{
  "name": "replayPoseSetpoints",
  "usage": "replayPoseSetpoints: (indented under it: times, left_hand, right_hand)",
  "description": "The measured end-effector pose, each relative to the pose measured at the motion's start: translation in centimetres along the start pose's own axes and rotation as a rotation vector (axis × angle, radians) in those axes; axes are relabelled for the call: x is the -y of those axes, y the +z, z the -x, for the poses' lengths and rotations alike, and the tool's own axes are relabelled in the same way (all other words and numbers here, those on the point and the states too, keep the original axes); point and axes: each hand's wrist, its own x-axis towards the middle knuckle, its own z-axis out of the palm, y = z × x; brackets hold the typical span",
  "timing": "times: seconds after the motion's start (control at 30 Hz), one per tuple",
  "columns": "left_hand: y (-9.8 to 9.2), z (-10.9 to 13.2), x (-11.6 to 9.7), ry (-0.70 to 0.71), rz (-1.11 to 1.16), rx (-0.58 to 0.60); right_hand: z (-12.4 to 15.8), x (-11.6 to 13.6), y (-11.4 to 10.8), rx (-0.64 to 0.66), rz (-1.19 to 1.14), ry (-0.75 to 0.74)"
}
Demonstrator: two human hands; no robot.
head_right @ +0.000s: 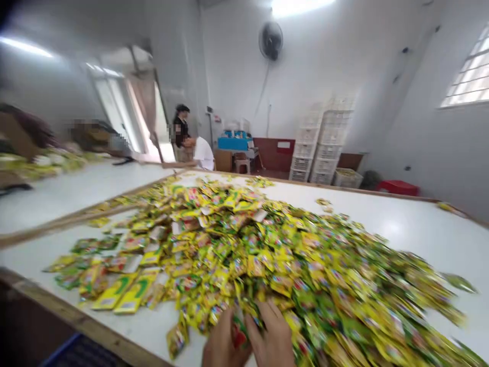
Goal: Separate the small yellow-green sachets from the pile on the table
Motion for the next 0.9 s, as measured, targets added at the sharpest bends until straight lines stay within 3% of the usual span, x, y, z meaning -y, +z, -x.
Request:
replayPoseSetpoints:
  times: [0.1,0.2,0.27,0.37,0.6,0.9]
  left_hand:
    - [2.8,1.0,-1.1,0.1,0.04,-0.032]
    - [5.3,2.0,-1.9,0.069,0.196,0.052]
    - [6.1,2.7,-2.3,0.052,0.289,0.15]
    - [5.8,3.1,-2.4,0.046,0.415,0.278]
    - [3.6,2.8,-0.7,0.02,0.717,0.468]
    - [3.2,2.7,0.7,-0.07,0.929,0.524]
  right_hand:
    - [0.2,-0.9,-3.6,0.185,0.104,0.063]
    - [-0.1,-1.7,-6.4,0.34,0.186,0.101]
    - [-0.2,-2.1,-7.7,0.414,0.214,0.111]
    - [0.1,-2.2,-9.0,0.411,0.214,0.122]
    - [0.6,-1.3,-7.8,0.428,0.294,-0.079]
    - [1.1,-0.7,-5.5,0.418,0.394,-0.077]
